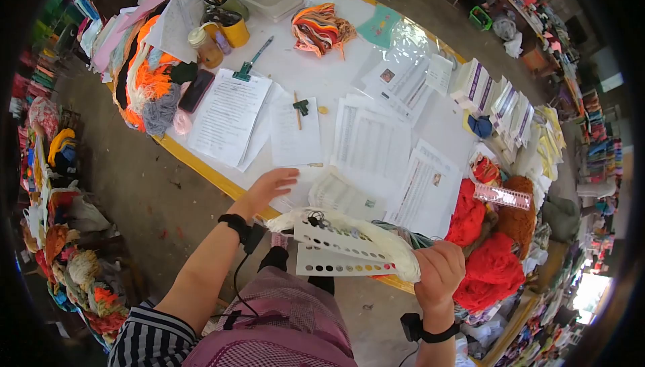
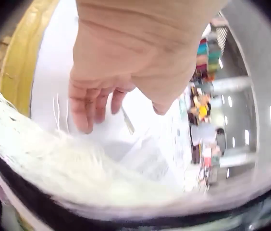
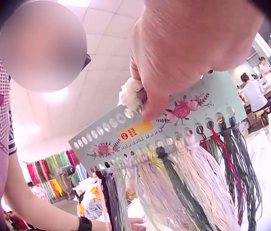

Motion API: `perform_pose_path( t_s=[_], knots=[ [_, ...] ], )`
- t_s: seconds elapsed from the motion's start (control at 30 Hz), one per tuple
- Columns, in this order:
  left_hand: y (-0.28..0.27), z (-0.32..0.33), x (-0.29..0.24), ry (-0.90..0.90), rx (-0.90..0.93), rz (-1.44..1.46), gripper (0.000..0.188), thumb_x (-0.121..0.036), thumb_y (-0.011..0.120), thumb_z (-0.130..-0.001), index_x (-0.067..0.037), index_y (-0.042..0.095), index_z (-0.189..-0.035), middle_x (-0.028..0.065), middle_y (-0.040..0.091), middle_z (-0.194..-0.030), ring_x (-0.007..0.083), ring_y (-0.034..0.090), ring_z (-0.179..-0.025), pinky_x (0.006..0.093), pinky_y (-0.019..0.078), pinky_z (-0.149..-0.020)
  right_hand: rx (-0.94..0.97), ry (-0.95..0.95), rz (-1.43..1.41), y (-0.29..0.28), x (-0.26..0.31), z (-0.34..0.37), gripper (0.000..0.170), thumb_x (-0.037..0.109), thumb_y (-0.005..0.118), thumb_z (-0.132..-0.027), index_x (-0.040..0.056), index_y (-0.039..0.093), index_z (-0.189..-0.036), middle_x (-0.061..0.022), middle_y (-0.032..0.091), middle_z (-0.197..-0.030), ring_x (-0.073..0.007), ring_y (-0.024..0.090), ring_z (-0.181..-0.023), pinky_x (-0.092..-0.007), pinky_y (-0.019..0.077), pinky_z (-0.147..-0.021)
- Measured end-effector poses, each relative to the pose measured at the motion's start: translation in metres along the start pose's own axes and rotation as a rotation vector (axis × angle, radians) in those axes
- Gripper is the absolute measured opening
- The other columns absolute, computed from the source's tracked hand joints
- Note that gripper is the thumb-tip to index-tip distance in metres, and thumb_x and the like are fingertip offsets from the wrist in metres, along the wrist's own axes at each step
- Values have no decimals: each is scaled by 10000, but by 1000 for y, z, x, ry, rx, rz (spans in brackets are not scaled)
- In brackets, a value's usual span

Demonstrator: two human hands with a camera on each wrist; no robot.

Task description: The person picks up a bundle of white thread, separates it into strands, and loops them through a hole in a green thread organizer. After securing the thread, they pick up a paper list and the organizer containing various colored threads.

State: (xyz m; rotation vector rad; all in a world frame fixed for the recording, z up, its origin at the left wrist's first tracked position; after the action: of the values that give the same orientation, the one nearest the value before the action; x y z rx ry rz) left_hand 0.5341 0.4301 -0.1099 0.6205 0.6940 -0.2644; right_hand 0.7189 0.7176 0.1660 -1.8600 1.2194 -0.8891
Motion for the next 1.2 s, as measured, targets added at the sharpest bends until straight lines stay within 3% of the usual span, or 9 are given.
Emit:
perform_pose_path(
  t_s=[0.1, 0.17, 0.27, 0.37, 0.53, 0.57, 0.7, 0.97, 1.2],
  knots=[
    [16, -35, 31, -80, -353, -153, 486, -436, 559, -924, -67, 557, -1240, 111, 603, -1232, 196, 595, -1042, 363, 485, -868, 0, 16, -25, -2, -3, 8, 253, 82, 698, -593, 25, 637, -832, -72, 619, -781, -292, 593, -734, -422, 506, -680],
    [44, -38, 38, -24, -423, -744, 398, -419, 619, -877, -48, 629, -1022, 87, 651, -921, 194, 612, -807, 346, 507, -733, 11, 15, -51, -5, -5, 10, 236, 93, 700, -603, 10, 638, -815, -85, 618, -769, -313, 599, -753, -434, 512, -701],
    [63, -39, 41, 78, -178, -884, 341, -359, 688, -815, -25, 630, -856, 63, 613, -721, 192, 596, -702, 338, 491, -665, 19, 8, -39, -17, -7, 13, 231, 90, 696, -610, 2, 636, -815, -91, 618, -780, -323, 602, -763, -439, 512, -710],
    [53, -42, 37, 243, -403, -661, 280, -280, 719, -783, -15, 629, -792, 66, 633, -700, 171, 593, -662, 336, 471, -627, -1, 38, -38, -47, -17, 22, 234, 74, 700, -619, -14, 628, -823, -115, 612, -769, -325, 606, -765, -445, 511, -720],
    [-29, -23, 14, 456, -900, -504, 212, -214, 666, -842, -16, 632, -909, 88, 647, -684, 156, 590, -611, 327, 461, -584, -387, 459, -316, -107, -48, 91, 222, 43, 551, -860, -77, 609, -1038, -174, 585, -1160, -278, 611, -986, -403, 495, -869],
    [-44, -14, 10, 484, -968, -523, 207, -208, 662, -847, -13, 627, -909, 95, 647, -689, 162, 592, -612, 329, 458, -581, -644, 626, -128, -115, -44, 101, 279, 71, 627, -789, -70, 621, -1030, -157, 654, -935, -267, 638, -881, -378, 517, -796],
    [-95, 12, 1, 494, -1133, -613, 200, -198, 653, -861, -8, 615, -912, 118, 654, -717, 185, 604, -621, 339, 456, -582, -873, 783, 69, -139, -46, 107, 270, 54, 589, -867, -77, 591, -1103, -147, 652, -1021, -234, 635, -944, -337, 508, -832],
    [-82, 9, 11, 445, -988, -489, 267, -226, 660, -862, 15, 599, -957, 152, 669, -773, 231, 629, -694, 360, 482, -644, -1040, 821, 292, -172, -3, 54, 303, 54, 585, -901, -44, 562, -1187, -109, 662, -976, -159, 616, -807, -284, 503, -737],
    [-37, -33, 28, 362, -874, -466, 320, -213, 670, -852, 6, 580, -1068, 185, 668, -944, 273, 642, -817, 372, 496, -749, -666, 823, -10, -124, 21, 31, 290, 7, 571, -893, -15, 566, -1183, -59, 622, -935, -99, 560, -716, -239, 478, -625]
  ],
)
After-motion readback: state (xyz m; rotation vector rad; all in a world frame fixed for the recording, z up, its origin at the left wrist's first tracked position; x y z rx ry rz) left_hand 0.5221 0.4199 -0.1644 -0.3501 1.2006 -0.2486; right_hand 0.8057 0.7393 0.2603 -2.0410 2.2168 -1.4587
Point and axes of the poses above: each hand's wrist, its own z-axis away from the middle knuckle, its own y-axis out of the palm, x = y × z, the point moved 2 cm from there along -z, towards the middle knuckle
